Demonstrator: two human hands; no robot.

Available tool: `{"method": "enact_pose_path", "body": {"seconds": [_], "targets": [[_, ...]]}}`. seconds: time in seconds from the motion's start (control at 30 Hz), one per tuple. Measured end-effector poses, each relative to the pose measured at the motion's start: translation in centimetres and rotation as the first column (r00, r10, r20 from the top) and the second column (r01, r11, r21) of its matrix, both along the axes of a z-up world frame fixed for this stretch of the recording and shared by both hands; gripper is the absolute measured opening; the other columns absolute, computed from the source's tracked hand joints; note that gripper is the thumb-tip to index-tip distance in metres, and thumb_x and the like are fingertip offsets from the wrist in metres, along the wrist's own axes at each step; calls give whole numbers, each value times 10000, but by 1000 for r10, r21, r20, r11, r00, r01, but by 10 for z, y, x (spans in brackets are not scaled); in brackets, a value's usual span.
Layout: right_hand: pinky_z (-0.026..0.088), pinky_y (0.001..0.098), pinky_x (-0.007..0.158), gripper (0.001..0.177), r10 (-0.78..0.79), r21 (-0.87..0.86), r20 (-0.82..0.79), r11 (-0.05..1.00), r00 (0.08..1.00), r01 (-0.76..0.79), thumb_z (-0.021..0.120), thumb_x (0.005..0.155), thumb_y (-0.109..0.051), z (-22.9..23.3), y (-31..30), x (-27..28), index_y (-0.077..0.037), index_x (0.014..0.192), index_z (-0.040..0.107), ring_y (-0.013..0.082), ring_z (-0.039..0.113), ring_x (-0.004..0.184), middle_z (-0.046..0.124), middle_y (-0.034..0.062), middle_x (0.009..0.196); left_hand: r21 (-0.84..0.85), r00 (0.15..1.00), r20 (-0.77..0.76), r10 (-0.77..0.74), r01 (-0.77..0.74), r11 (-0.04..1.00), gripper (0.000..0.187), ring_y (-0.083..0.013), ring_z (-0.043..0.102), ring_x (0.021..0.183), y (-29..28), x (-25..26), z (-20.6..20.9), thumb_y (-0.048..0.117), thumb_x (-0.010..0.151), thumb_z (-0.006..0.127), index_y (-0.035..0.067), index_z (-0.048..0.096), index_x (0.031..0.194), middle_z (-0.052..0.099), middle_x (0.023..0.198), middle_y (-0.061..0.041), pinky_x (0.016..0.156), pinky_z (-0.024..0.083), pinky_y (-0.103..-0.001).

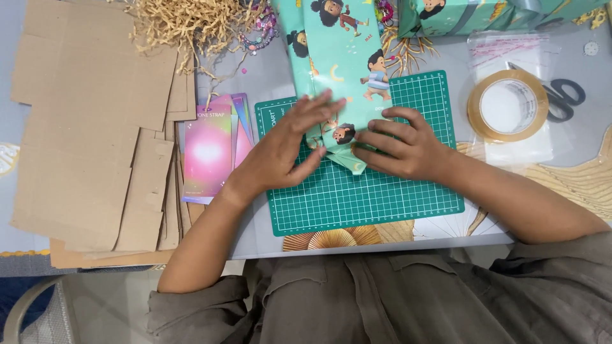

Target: The person is wrapping a small cardboard box with decorative wrapping paper, using tape and scissors to secure it.

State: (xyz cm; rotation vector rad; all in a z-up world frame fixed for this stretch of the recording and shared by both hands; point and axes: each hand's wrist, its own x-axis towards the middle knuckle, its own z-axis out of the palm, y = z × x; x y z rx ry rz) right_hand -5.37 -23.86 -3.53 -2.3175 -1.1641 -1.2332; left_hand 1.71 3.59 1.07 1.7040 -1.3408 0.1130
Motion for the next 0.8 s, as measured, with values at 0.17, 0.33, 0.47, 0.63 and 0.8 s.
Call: {"method": "enact_pose_path", "body": {"seconds": [0.17,0.33,0.47,0.63,0.8], "targets": [[590,451,1024,199,7,-33,15,999,1000,-6,708,1084,-336,-5,-4,-3,-221,1027,860,212,638,1187,769,3,1260,48,999,-26,35,-34,998,540,-394,366,1636,4,4,-3,131,1103,659,82,398,1573,495,1703,-120,1368,174,-599],[591,354,996,167,74,-105,128,993,989,-60,726,1054,-163,17,8,-1,-188,929,834,147,724,1099,839,1,1177,109,999,-9,36,-35,993,489,-393,353,1638,3,3,-2,68,1092,642,89,422,1529,511,1690,-128,1367,148,-599],[599,338,973,189,81,-170,130,984,988,-59,703,1055,-127,23,9,-1,-151,881,772,148,746,1052,849,22,1104,106,998,-48,39,-33,994,468,-372,365,1635,5,3,0,66,1103,628,102,430,1526,518,1686,-119,1370,157,-596],[627,344,882,147,161,-176,89,974,983,-144,755,1041,-203,12,6,-1,-126,921,786,175,727,933,825,52,1022,-34,998,58,32,-30,999,363,-474,372,1608,11,12,-23,108,982,638,154,554,1331,432,1723,-184,1330,277,-678],[626,395,884,283,247,2,53,969,968,-247,643,1064,-407,-15,-9,-12,-181,1088,812,224,694,942,819,71,1066,-124,648,719,251,-235,964,96,-195,748,1213,10,16,-11,167,1061,759,219,700,1006,778,1335,52,1085,624,-474]]}}
